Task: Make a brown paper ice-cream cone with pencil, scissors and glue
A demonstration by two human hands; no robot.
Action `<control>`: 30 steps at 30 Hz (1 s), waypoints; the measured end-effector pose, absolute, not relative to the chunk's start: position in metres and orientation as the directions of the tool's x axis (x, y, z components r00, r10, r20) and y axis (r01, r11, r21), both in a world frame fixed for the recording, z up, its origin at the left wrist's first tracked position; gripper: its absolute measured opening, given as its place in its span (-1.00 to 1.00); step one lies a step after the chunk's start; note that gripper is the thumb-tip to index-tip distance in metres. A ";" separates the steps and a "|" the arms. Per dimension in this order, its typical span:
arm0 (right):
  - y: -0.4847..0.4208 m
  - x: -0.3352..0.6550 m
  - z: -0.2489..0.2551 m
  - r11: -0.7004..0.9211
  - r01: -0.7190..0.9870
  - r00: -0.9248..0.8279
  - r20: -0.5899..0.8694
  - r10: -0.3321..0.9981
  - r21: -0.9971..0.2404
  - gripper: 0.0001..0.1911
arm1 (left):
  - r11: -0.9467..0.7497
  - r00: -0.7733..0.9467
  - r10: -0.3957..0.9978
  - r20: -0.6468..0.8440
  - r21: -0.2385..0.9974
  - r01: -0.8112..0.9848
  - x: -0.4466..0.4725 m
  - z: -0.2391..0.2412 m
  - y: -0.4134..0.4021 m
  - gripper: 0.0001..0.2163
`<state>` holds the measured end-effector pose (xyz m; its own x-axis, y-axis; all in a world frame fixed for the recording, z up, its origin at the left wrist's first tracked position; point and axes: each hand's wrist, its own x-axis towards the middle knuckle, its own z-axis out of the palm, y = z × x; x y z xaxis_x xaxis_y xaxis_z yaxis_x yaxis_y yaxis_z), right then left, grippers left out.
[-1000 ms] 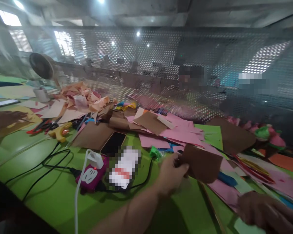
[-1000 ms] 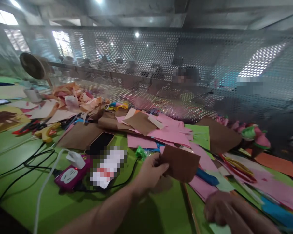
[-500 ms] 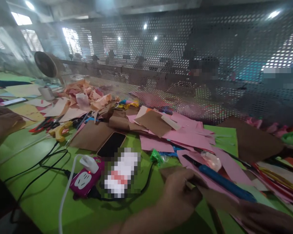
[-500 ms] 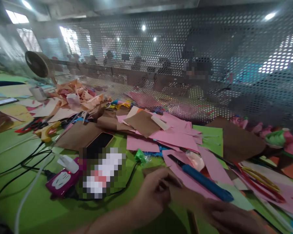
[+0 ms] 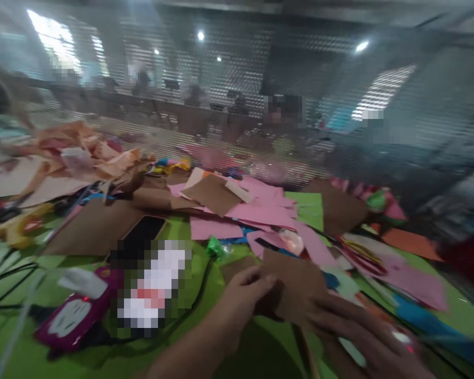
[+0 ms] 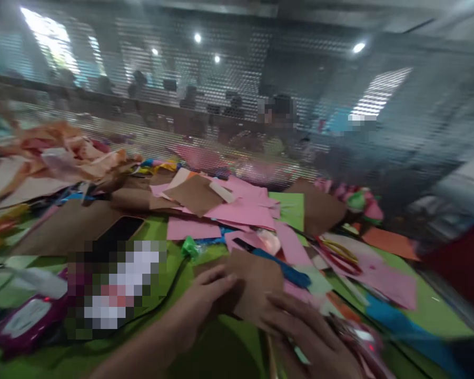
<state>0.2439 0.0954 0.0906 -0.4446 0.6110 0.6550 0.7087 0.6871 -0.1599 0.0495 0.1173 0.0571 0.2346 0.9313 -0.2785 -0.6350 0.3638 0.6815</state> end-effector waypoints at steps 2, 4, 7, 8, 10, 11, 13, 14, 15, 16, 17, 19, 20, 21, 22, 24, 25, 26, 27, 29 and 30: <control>0.092 0.238 0.096 0.698 0.701 -0.455 0.662 0.596 -0.147 -0.81 | 0.330 0.262 0.942 -0.208 0.701 -0.632 0.049 0.055 0.116 -0.57; 0.091 0.235 0.097 0.697 0.696 -0.448 0.654 0.609 -0.173 -0.73 | 0.333 0.299 0.937 -0.183 0.731 -0.595 0.048 0.053 0.116 -0.63; 0.089 0.236 0.097 0.681 0.684 -0.413 0.629 0.658 -0.263 -0.64 | 0.342 0.303 0.932 -0.197 0.752 -0.563 0.046 0.052 0.116 -0.72; 0.089 0.236 0.097 0.675 0.675 -0.403 0.616 0.677 -0.299 -0.61 | 0.342 0.302 0.933 -0.198 0.753 -0.562 0.046 0.052 0.115 -0.74; 0.089 0.237 0.095 0.659 0.655 -0.391 0.580 0.714 -0.370 -0.54 | 0.337 0.315 0.932 -0.180 0.751 -0.567 0.045 0.052 0.114 -0.76; 0.089 0.237 0.094 0.650 0.647 -0.390 0.559 0.732 -0.399 -0.53 | 0.333 0.326 0.931 -0.165 0.747 -0.575 0.045 0.053 0.113 -0.76; 0.089 0.236 0.092 0.627 0.639 -0.394 0.510 0.764 -0.446 -0.56 | 0.331 0.341 0.929 -0.147 0.740 -0.585 0.046 0.053 0.112 -0.75; 0.090 0.236 0.091 0.615 0.636 -0.395 0.488 0.778 -0.466 -0.59 | 0.333 0.339 0.929 -0.150 0.737 -0.588 0.046 0.054 0.111 -0.75; 0.090 0.236 0.091 0.603 0.633 -0.394 0.470 0.790 -0.484 -0.63 | 0.338 0.336 0.929 -0.158 0.734 -0.590 0.046 0.054 0.110 -0.74; 0.090 0.235 0.090 0.591 0.629 -0.391 0.452 0.802 -0.505 -0.67 | 0.345 0.336 0.927 -0.166 0.729 -0.591 0.046 0.055 0.110 -0.73; 0.090 0.235 0.090 0.576 0.622 -0.384 0.435 0.814 -0.530 -0.69 | 0.353 0.340 0.924 -0.173 0.726 -0.590 0.047 0.055 0.109 -0.72; 0.091 0.234 0.091 0.546 0.595 -0.363 0.409 0.837 -0.590 -0.74 | 0.356 0.353 0.920 -0.169 0.733 -0.579 0.047 0.055 0.108 -0.71; 0.091 0.233 0.092 0.530 0.580 -0.350 0.399 0.848 -0.618 -0.77 | 0.348 0.357 0.921 -0.159 0.748 -0.565 0.047 0.055 0.107 -0.70; 0.092 0.233 0.093 0.516 0.566 -0.337 0.391 0.857 -0.643 -0.81 | 0.333 0.355 0.923 -0.148 0.771 -0.543 0.047 0.055 0.107 -0.70; 0.092 0.232 0.093 0.504 0.556 -0.325 0.385 0.864 -0.661 -0.85 | 0.315 0.351 0.926 -0.139 0.798 -0.514 0.048 0.055 0.107 -0.69; 0.093 0.231 0.093 0.490 0.550 -0.296 0.391 0.872 -0.676 -0.92 | 0.282 0.342 0.931 -0.127 0.845 -0.455 0.048 0.056 0.107 -0.67; 0.093 0.231 0.093 0.484 0.553 -0.279 0.396 0.875 -0.678 -0.94 | 0.273 0.339 0.932 -0.126 0.861 -0.430 0.049 0.057 0.106 -0.65; 0.093 0.231 0.092 0.476 0.558 -0.259 0.403 0.878 -0.679 -0.95 | 0.266 0.337 0.933 -0.126 0.872 -0.410 0.049 0.057 0.106 -0.62; 0.092 0.231 0.091 0.465 0.563 -0.236 0.406 0.883 -0.683 -0.94 | 0.261 0.337 0.933 -0.126 0.882 -0.393 0.050 0.058 0.105 -0.60; 0.092 0.232 0.089 0.433 0.565 -0.193 0.398 0.897 -0.702 -0.93 | 0.259 0.344 0.930 -0.132 0.898 -0.357 0.050 0.059 0.103 -0.55; 0.092 0.232 0.088 0.415 0.559 -0.172 0.389 0.905 -0.718 -0.93 | 0.261 0.342 0.929 -0.140 0.904 -0.339 0.051 0.059 0.102 -0.52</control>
<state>0.2321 0.0915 0.0876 -0.1718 0.9049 0.3894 0.5594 0.4150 -0.7175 0.0508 0.1017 0.0586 0.3423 0.9291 -0.1401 -0.3389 0.2612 0.9038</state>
